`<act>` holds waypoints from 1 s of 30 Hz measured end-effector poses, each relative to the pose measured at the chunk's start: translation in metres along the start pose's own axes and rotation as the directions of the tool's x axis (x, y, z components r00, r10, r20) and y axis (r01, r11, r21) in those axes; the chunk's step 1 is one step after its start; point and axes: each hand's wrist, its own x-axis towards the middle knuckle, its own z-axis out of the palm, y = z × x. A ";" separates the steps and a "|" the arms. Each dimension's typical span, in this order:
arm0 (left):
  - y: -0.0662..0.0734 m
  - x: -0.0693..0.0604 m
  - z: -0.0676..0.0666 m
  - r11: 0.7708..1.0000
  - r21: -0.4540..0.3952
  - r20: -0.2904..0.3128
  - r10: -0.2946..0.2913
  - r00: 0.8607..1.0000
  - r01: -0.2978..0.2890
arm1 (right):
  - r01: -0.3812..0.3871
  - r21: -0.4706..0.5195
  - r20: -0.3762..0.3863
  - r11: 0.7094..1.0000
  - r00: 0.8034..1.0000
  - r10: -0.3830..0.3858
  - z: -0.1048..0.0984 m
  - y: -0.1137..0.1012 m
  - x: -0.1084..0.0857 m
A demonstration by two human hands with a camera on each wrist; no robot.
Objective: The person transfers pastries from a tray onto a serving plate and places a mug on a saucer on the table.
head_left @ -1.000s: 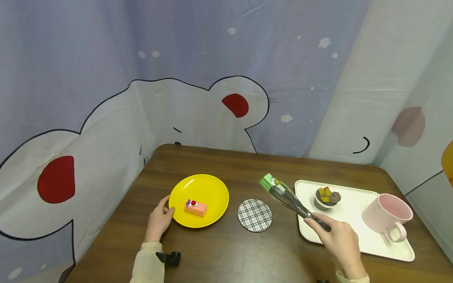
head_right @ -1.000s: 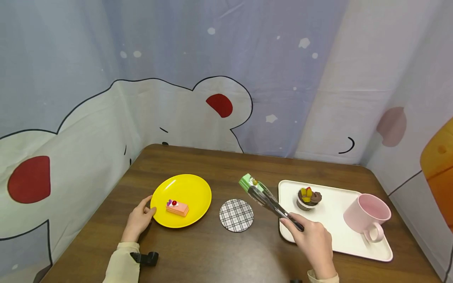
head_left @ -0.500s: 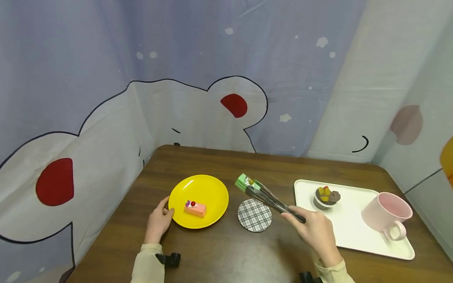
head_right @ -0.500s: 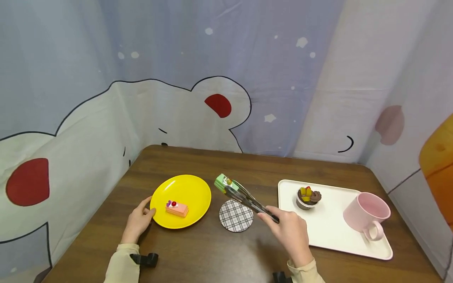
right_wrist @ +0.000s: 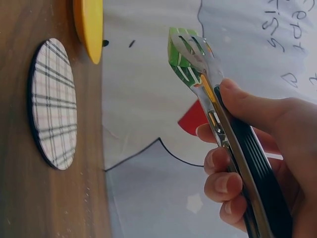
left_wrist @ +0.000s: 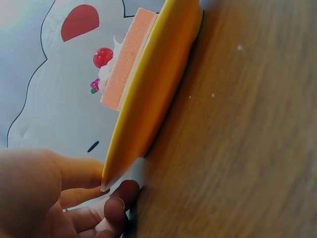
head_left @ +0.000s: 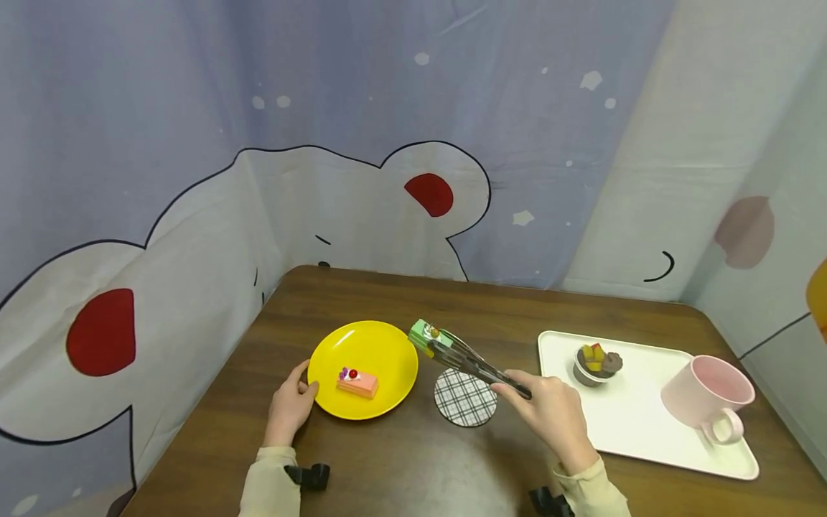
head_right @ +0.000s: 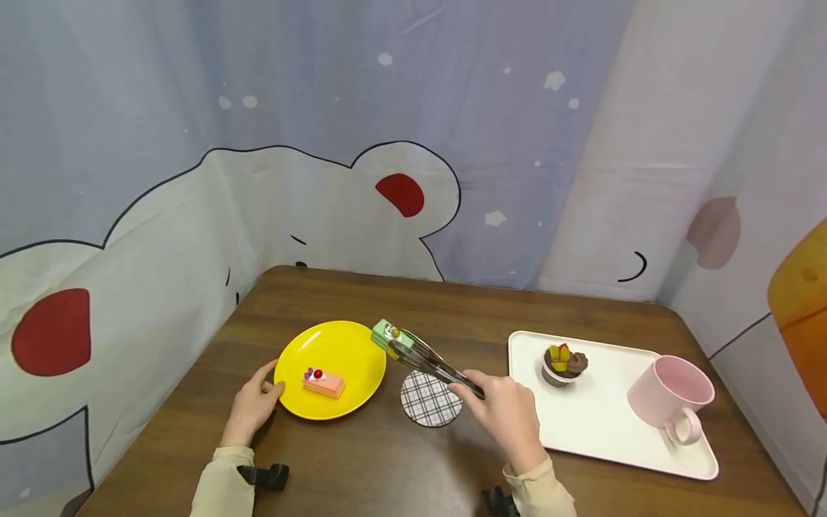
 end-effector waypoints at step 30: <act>-0.001 0.000 0.001 1.000 -0.004 -0.015 -0.012 1.000 0.012 | 0.010 -0.024 0.137 1.000 0.991 -0.007 0.074 -0.028 0.002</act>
